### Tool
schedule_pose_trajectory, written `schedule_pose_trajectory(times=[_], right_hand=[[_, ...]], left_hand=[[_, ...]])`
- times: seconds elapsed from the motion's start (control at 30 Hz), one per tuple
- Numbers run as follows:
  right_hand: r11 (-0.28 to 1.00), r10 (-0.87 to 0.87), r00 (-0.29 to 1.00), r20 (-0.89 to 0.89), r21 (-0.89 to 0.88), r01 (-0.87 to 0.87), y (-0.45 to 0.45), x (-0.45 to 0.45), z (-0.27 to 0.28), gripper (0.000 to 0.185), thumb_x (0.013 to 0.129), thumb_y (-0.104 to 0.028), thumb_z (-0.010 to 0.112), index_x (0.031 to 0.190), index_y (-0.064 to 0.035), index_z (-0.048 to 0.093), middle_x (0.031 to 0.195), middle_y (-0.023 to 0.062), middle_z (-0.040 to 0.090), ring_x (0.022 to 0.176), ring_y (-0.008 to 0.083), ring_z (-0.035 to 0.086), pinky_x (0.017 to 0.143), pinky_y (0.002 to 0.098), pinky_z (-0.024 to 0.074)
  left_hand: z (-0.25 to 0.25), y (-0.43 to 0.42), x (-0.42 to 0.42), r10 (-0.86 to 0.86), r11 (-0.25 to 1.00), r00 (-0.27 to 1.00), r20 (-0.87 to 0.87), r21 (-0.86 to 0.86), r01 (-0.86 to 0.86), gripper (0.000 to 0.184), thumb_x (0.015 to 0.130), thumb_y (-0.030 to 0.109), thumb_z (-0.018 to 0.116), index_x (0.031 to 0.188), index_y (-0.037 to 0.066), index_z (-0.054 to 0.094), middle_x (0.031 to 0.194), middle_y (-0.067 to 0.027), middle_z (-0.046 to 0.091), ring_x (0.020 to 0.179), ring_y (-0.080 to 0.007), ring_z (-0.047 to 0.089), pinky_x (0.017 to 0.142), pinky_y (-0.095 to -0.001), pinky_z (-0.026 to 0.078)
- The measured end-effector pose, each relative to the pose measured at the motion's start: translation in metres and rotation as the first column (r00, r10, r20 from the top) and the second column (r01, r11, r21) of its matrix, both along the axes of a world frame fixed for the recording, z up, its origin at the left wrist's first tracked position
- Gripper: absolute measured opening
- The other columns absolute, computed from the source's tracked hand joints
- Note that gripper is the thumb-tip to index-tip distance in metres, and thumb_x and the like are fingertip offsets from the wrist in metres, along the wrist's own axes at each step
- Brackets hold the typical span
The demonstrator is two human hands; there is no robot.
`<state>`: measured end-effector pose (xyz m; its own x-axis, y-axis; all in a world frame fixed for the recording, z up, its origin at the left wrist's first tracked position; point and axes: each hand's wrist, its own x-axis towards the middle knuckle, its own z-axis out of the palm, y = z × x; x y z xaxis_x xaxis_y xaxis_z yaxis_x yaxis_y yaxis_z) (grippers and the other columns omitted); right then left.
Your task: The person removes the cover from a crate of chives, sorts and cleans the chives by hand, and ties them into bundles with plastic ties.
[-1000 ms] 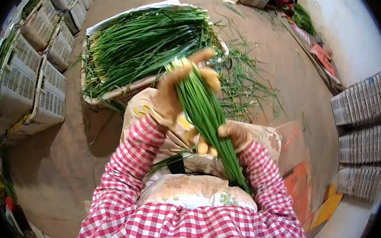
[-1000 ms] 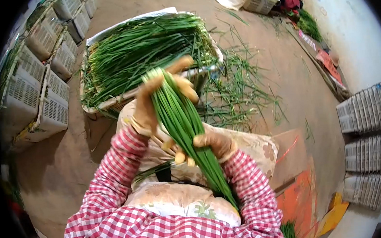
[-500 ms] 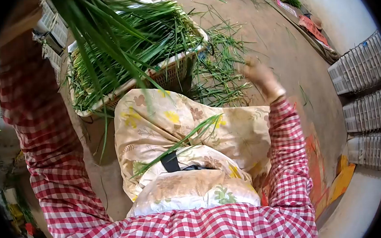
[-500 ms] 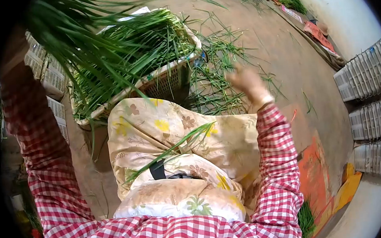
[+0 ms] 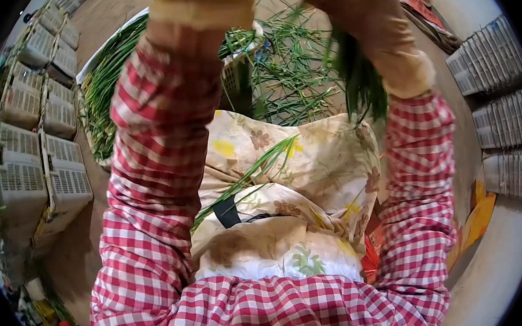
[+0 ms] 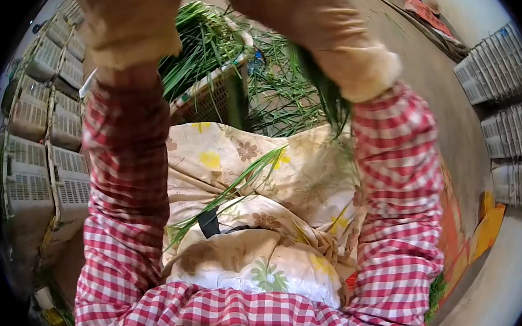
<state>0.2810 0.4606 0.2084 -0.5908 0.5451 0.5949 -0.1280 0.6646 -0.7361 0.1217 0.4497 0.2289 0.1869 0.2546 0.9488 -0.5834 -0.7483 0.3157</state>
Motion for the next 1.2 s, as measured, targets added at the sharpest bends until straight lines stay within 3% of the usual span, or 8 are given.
schedule_pose_trajectory(times=[0.1, 0.13, 0.2, 0.27, 0.53, 0.73, 0.93, 1.2], right_hand=[[0.684, -0.706, 0.373, 0.602, 0.443, 0.58, 0.057, 0.084, 0.001, 0.059, 0.076, -0.041, 0.07, 0.123, -0.0085, 0.055, 0.096, 0.0097, 0.069, 0.088, 0.0218, 0.067, 0.073, 0.0333, 0.0528], [0.697, -0.714, 0.588, 0.381, 0.473, 0.539, 0.036, 0.098, 0.007, 0.048, 0.077, -0.032, 0.068, 0.116, -0.0061, 0.057, 0.077, 0.0093, 0.068, 0.072, 0.0277, 0.068, 0.066, 0.0365, 0.0534], [0.543, -0.834, 0.401, 0.379, 0.695, 0.471, 0.046, 0.156, -0.001, 0.053, 0.076, -0.021, 0.065, 0.126, -0.0091, 0.052, 0.102, 0.0182, 0.066, 0.096, 0.0344, 0.064, 0.083, 0.0392, 0.0522], [0.525, -0.849, 0.205, 0.488, 0.732, 0.435, 0.058, 0.219, -0.021, 0.059, 0.077, -0.019, 0.066, 0.133, -0.0211, 0.048, 0.103, 0.017, 0.066, 0.092, 0.0332, 0.065, 0.079, 0.0407, 0.0532], [0.341, -0.841, -0.351, 0.412, 0.907, 0.247, 0.031, 0.373, -0.072, 0.056, 0.083, -0.005, 0.053, 0.136, -0.0244, 0.047, 0.09, 0.0123, 0.066, 0.075, 0.0306, 0.066, 0.065, 0.0428, 0.0524], [0.017, -0.892, -0.437, 0.115, 0.975, 0.223, -0.017, 0.499, -0.037, 0.061, 0.083, 0.0, 0.054, 0.138, -0.0248, 0.043, 0.094, 0.0118, 0.066, 0.074, 0.0251, 0.066, 0.062, 0.0366, 0.0538], [0.258, -0.875, -0.428, 0.227, 0.966, -0.014, -0.044, 0.509, -0.11, 0.06, 0.077, 0.005, 0.058, 0.132, -0.0161, 0.047, 0.065, 0.0069, 0.05, 0.058, 0.022, 0.055, 0.05, 0.0368, 0.0461], [0.58, -0.545, -0.259, 0.797, 0.582, 0.571, -0.048, 0.406, -0.283, 0.043, 0.077, -0.004, 0.059, 0.12, -0.0095, 0.056, 0.08, 0.0112, 0.064, 0.076, 0.0282, 0.065, 0.066, 0.0412, 0.0524]], left_hand=[[-0.082, 0.001, 0.015, 0.357, 0.802, 0.916, -0.181, -0.443, -0.4, 0.047, 0.09, 0.043, 0.052, 0.122, 0.009, 0.051, 0.106, -0.0111, 0.062, 0.093, -0.0277, 0.062, 0.074, -0.0386, 0.054], [-0.137, 0.004, 0.02, 0.484, 0.63, 0.715, -0.504, -0.365, -0.685, 0.044, 0.09, 0.041, 0.052, 0.119, 0.008, 0.052, 0.107, -0.0124, 0.063, 0.09, -0.0307, 0.063, 0.071, -0.0407, 0.053], [-0.251, 0.0, 0.029, 0.593, 0.334, -0.437, -0.676, 0.7, -0.631, 0.038, 0.089, 0.036, 0.05, 0.114, 0.006, 0.055, 0.108, -0.0149, 0.065, 0.085, -0.0367, 0.065, 0.066, -0.0448, 0.052], [-0.29, -0.031, 0.06, -0.096, 0.275, 0.087, -0.992, -0.11, -0.955, 0.044, 0.085, 0.043, 0.055, 0.1, 0.002, 0.061, 0.103, -0.0267, 0.062, 0.096, -0.0399, 0.061, 0.078, -0.0454, 0.05], [-0.355, -0.044, 0.086, -0.575, 0.187, 0.14, -0.806, -0.296, -0.937, 0.049, 0.076, 0.048, 0.065, 0.082, 0.0, 0.07, 0.079, -0.0186, 0.068, 0.079, -0.0311, 0.068, 0.07, -0.0416, 0.052], [-0.369, -0.04, 0.064, -0.459, 0.136, 0.204, -0.865, -0.295, -0.946, 0.029, 0.076, 0.035, 0.066, 0.083, 0.008, 0.072, 0.075, -0.0135, 0.068, 0.074, -0.0262, 0.066, 0.071, -0.036, 0.05], [-0.358, -0.02, 0.026, -0.134, -0.082, 0.77, -0.624, -0.767, -0.636, 0.012, 0.085, 0.009, 0.061, 0.086, -0.002, 0.064, 0.072, -0.0078, 0.064, 0.062, -0.0154, 0.06, 0.058, -0.0258, 0.047], [-0.272, -0.011, -0.002, 0.054, -0.133, 0.742, -0.669, -0.741, -0.658, 0.025, 0.088, 0.02, 0.064, 0.099, -0.003, 0.062, 0.071, -0.0048, 0.062, 0.06, -0.0116, 0.059, 0.057, -0.0239, 0.047]])
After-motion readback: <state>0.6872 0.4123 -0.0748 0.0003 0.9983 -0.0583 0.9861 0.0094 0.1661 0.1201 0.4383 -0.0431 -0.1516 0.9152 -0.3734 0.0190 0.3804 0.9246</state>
